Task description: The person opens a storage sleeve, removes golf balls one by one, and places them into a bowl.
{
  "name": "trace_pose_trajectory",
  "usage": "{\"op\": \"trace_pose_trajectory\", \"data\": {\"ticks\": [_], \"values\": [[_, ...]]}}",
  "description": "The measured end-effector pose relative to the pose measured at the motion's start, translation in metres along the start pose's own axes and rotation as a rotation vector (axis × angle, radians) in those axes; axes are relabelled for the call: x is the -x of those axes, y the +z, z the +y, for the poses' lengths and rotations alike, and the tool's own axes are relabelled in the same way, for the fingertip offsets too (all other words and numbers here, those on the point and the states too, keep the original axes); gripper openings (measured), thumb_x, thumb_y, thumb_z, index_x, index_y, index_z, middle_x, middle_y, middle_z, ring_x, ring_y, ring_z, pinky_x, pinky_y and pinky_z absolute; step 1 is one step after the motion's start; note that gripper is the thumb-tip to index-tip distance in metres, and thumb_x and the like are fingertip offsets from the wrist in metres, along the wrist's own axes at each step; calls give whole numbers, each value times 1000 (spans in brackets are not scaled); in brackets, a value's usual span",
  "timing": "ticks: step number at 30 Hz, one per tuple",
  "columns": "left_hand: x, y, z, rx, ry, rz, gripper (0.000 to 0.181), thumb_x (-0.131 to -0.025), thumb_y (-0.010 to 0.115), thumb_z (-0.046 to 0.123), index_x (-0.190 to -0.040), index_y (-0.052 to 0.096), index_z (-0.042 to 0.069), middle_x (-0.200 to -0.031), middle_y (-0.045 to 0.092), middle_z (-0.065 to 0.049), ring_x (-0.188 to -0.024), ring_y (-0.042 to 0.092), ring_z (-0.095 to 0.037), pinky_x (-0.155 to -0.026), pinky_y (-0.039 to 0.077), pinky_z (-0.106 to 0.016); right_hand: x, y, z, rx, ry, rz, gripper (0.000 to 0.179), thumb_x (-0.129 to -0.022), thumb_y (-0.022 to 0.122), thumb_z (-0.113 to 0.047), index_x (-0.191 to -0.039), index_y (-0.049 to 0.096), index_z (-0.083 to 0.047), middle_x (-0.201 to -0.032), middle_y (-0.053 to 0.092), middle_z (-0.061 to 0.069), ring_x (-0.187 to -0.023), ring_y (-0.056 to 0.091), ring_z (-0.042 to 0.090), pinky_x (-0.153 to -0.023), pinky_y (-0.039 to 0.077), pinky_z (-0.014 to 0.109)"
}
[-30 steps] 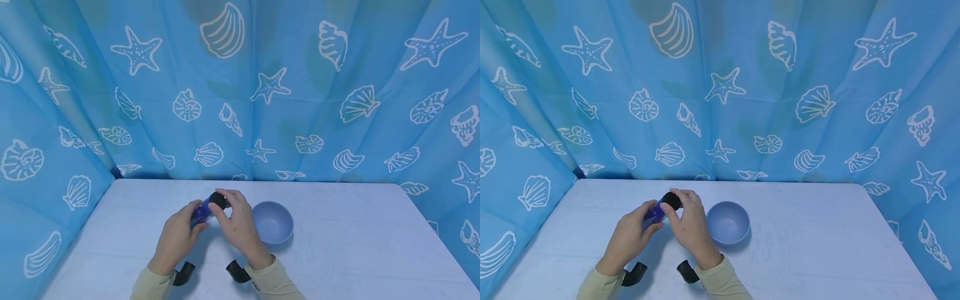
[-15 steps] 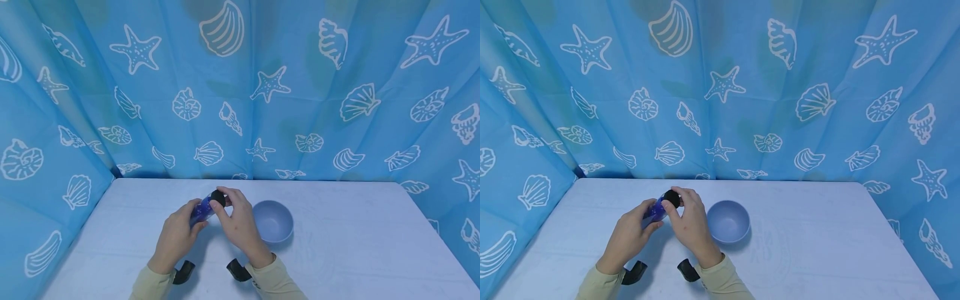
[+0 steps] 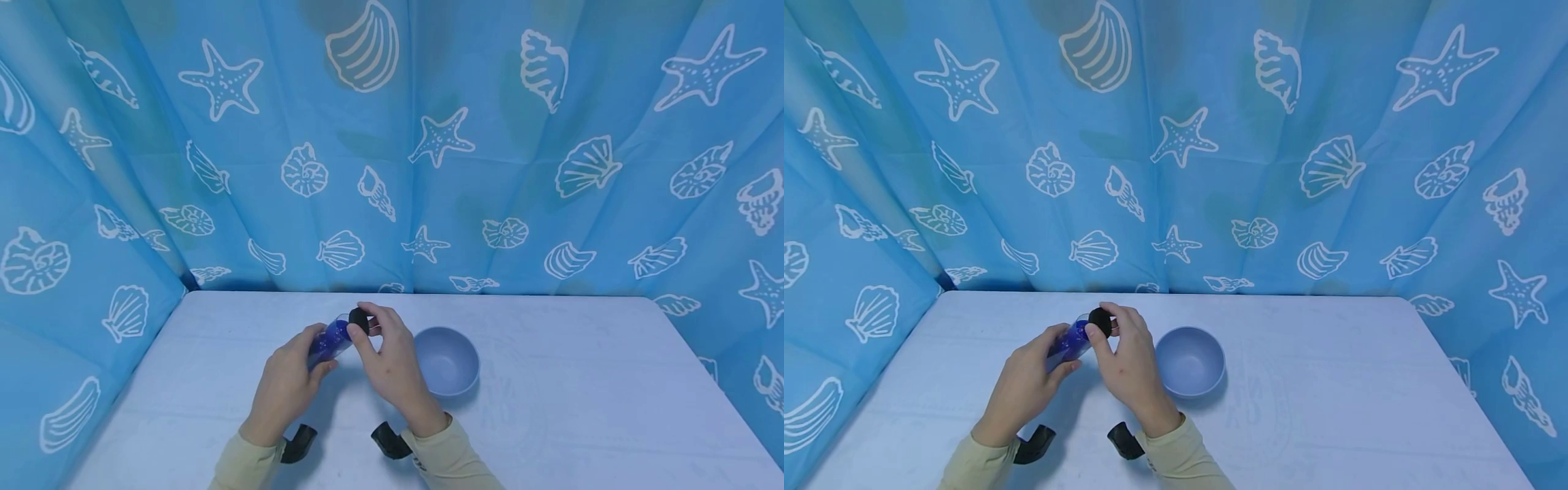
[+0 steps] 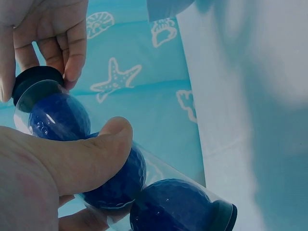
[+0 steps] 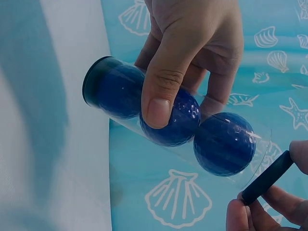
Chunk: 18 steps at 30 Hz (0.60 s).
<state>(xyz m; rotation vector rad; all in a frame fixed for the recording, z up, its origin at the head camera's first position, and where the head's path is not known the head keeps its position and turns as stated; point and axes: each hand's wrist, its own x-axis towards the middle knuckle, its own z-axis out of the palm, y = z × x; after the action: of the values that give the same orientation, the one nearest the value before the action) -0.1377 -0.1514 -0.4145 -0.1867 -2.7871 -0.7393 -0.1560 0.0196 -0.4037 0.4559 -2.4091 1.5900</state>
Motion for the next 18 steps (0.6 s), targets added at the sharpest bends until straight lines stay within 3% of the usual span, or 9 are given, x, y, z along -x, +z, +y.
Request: {"op": "trace_pose_trajectory", "data": {"ticks": [18], "values": [[-3,-4,0,-15,-28,-3,60,-86,82,18,-135,55,0,-128,64,-22,-115,64,-39,-97,50,-55,-1,-3,1,5,-20,2,41,-104,55,-30,-142,55,-11,-130,58,11,-105,58,22,-92,52,49]]}}
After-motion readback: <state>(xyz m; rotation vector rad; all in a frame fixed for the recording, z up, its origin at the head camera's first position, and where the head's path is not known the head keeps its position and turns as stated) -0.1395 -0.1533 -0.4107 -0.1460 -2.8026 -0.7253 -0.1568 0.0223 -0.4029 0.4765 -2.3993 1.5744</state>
